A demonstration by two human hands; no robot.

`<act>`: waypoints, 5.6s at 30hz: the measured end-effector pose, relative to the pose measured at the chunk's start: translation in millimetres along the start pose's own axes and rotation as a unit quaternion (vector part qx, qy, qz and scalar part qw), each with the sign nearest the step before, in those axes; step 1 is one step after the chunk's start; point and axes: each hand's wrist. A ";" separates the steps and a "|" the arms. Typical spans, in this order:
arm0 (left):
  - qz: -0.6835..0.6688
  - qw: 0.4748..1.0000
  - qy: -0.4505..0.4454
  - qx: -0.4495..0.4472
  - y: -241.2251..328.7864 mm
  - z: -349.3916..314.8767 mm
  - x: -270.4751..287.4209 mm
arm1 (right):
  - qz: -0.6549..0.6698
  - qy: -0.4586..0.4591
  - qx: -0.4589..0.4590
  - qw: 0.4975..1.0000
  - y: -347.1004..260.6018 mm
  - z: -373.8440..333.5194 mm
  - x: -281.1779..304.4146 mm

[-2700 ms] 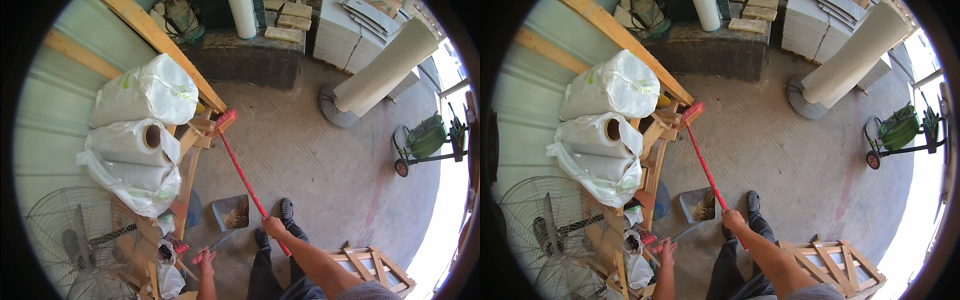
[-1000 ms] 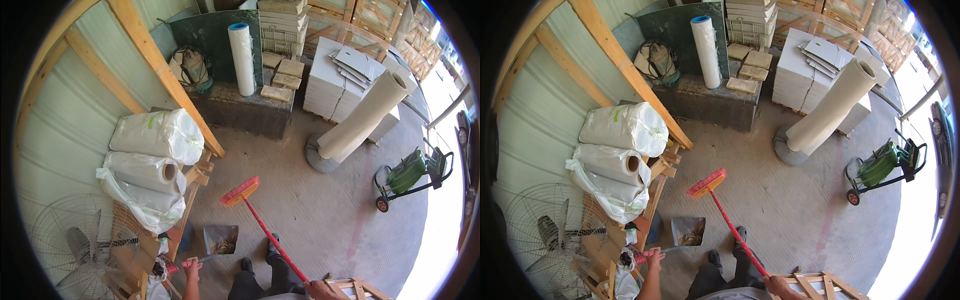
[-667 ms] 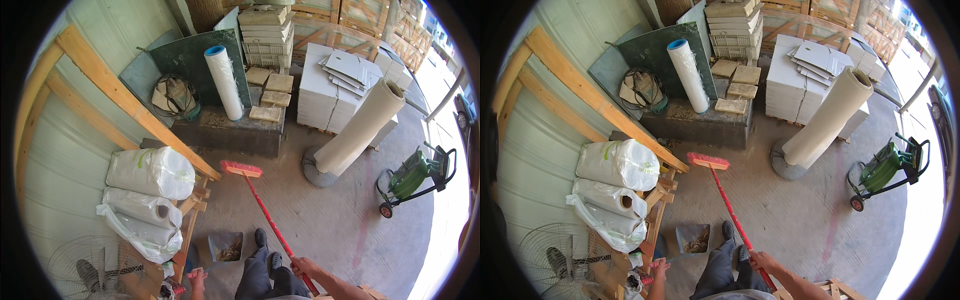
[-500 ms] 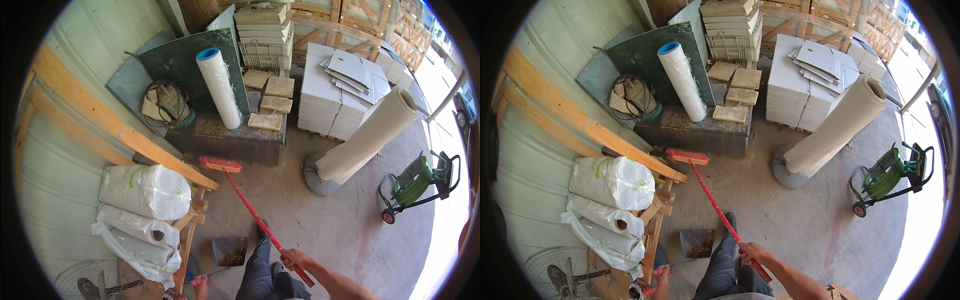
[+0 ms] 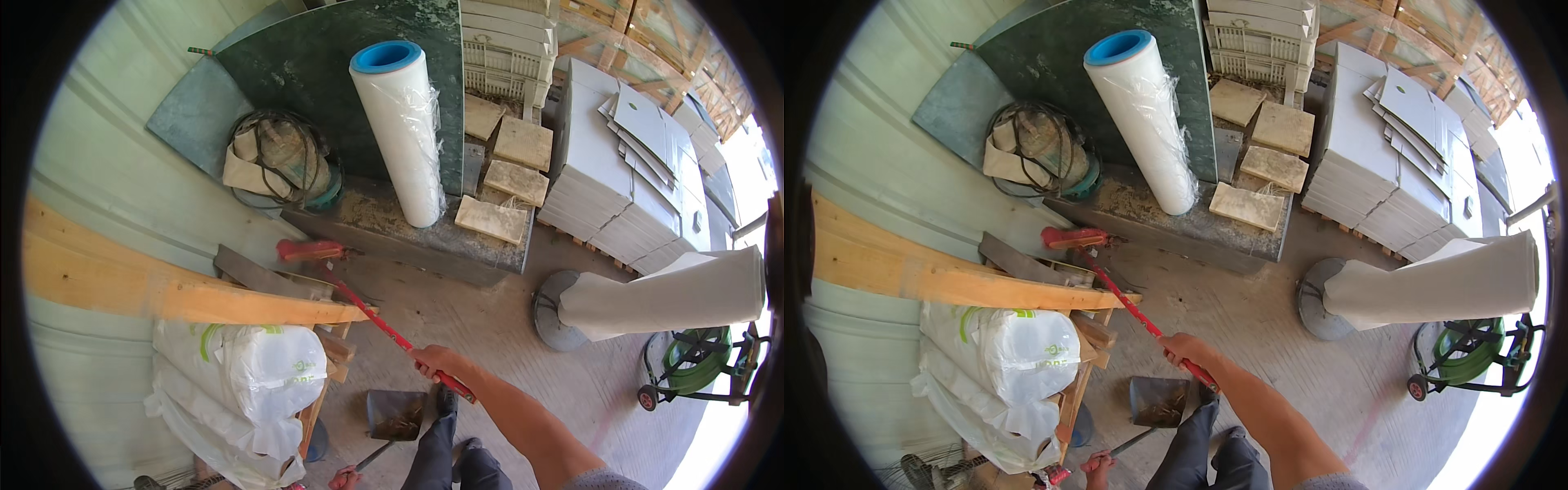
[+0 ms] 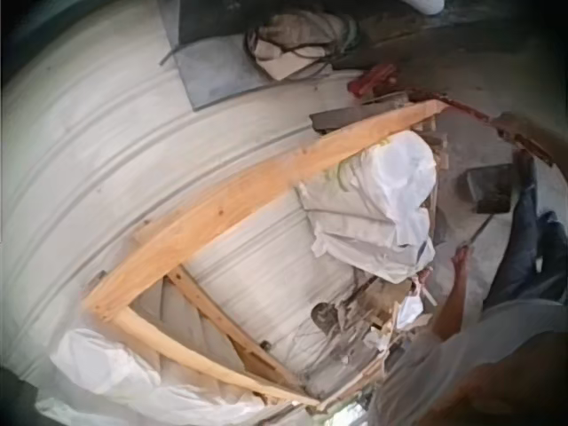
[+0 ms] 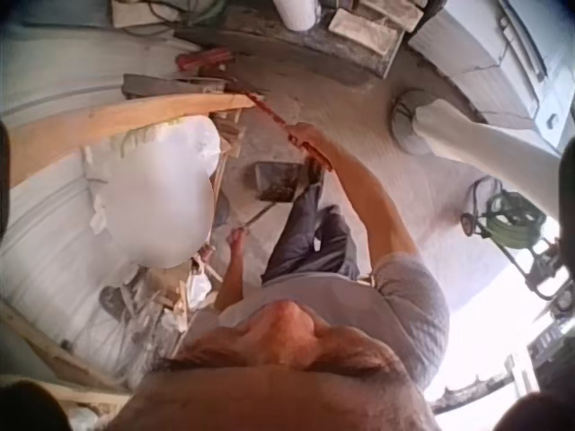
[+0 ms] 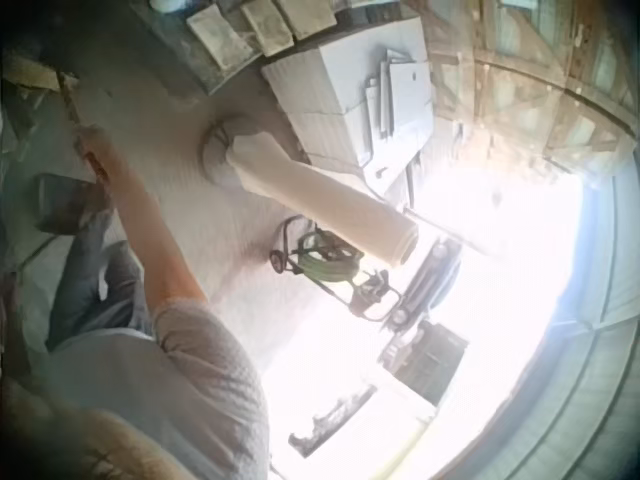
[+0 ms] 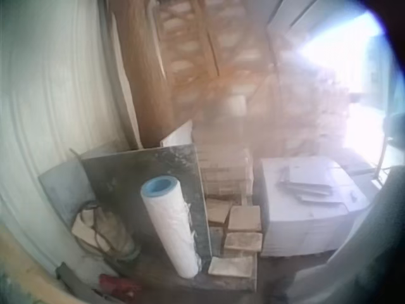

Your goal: The person sweeps debris on a cluttered workshop floor into a dustpan using a red broom and then moves around the area to collect more debris. The person later picks up a green spray bottle and sprays the floor.

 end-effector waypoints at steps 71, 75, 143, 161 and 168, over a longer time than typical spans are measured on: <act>-0.385 0.879 0.119 0.255 129.2 -13.0 -52.3 | -0.350 0.307 -0.102 0.879 272.8 -204.6 152.3; -0.311 0.928 0.100 0.177 113.9 -15.8 -55.6 | -0.555 0.258 0.174 0.771 297.4 -237.2 131.6; -0.326 0.920 0.139 0.170 130.4 -25.3 -67.2 | -0.589 0.311 -0.005 0.745 110.9 4.7 198.7; -0.398 0.872 0.137 0.250 124.6 -16.4 -63.9 | -0.192 0.165 -0.139 0.958 96.6 -115.7 115.9; -0.384 0.876 0.123 0.265 105.1 -18.3 -67.4 | -0.013 0.116 -0.212 0.970 114.9 -88.5 123.1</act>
Point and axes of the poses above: each hand's wrist, its own z-axis towards the middle knuckle, its own x-axis out of the back of the hand, y = z × x, and after that the axes turned 4 degrees about x, right-handed
